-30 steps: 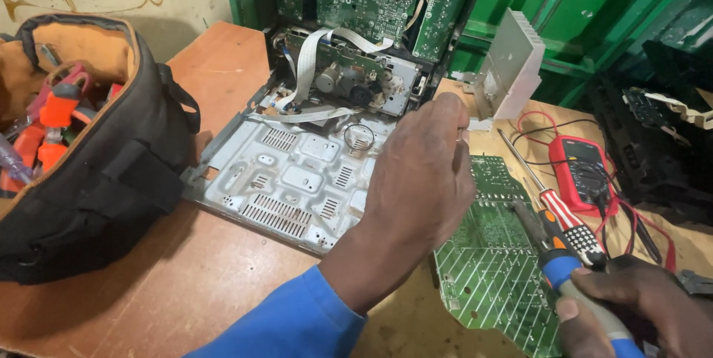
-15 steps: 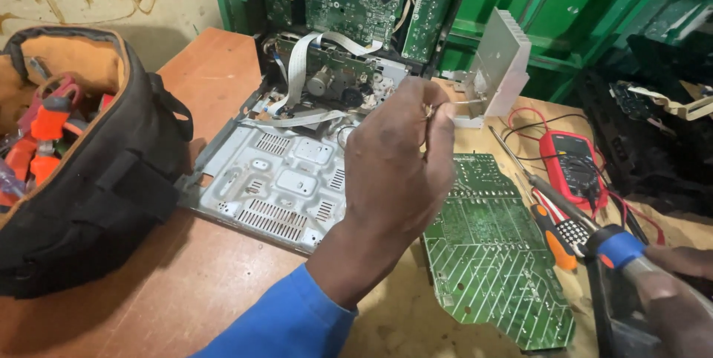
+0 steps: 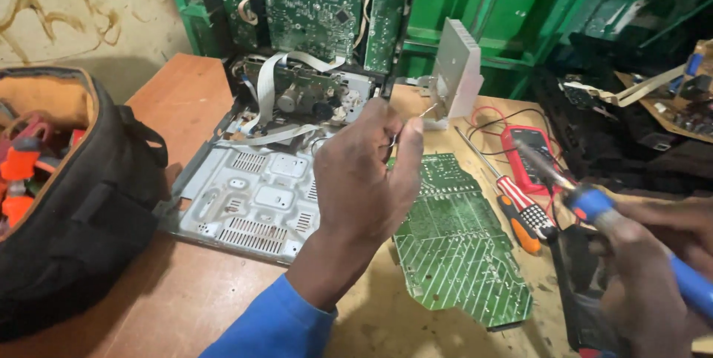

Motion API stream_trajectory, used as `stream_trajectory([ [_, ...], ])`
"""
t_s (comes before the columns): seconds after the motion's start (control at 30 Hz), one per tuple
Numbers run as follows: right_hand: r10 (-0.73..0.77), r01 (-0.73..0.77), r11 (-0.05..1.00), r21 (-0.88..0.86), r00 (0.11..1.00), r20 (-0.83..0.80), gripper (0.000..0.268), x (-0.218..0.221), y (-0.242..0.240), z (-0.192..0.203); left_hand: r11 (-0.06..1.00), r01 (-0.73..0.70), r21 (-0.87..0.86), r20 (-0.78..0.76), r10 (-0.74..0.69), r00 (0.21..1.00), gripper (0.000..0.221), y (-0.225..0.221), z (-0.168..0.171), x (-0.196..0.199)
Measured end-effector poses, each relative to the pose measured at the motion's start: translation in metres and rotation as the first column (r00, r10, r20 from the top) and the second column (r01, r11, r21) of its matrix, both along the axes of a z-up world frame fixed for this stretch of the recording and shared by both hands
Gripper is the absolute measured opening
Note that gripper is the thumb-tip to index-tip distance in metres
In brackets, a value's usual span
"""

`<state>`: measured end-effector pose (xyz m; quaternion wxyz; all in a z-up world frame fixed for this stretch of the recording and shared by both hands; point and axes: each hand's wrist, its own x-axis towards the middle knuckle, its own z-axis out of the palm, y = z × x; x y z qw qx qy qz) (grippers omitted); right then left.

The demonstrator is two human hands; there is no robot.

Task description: Soldering components onto a circuit board and then using a multimeter to test the connections.

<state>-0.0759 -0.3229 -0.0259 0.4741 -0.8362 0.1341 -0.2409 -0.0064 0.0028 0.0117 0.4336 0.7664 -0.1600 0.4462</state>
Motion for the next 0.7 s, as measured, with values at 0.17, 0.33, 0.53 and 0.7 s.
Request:
stream_trajectory([
  [0.17, -0.183, 0.152, 0.982, 0.114, 0.921, 0.343, 0.011, -0.025, 0.086, 0.018, 0.996, 0.089, 0.023, 0.017, -0.089, 0.996, 0.026, -0.009, -0.003, -0.012],
  [0.33, -0.222, 0.225, 0.974, 0.042, 0.886, 0.406, 0.01, -0.061, 0.068, 0.015, 0.987, 0.145, 0.075, -0.077, -0.139, 0.987, 0.022, -0.022, -0.006, -0.024],
  [0.53, -0.312, 0.323, 0.945, -0.046, 0.936, 0.16, 0.019, -0.12, -0.007, -0.006, 0.982, 0.145, 0.125, 0.02, -0.148, 0.989, 0.028, -0.034, -0.006, -0.042],
  [0.7, -0.187, 0.5, 0.721, 0.479, 0.807, -0.561, 0.033, -0.145, -0.181, -0.044, 0.948, 0.236, 0.214, 0.151, -0.271, 0.95, 0.026, -0.043, -0.004, -0.059],
])
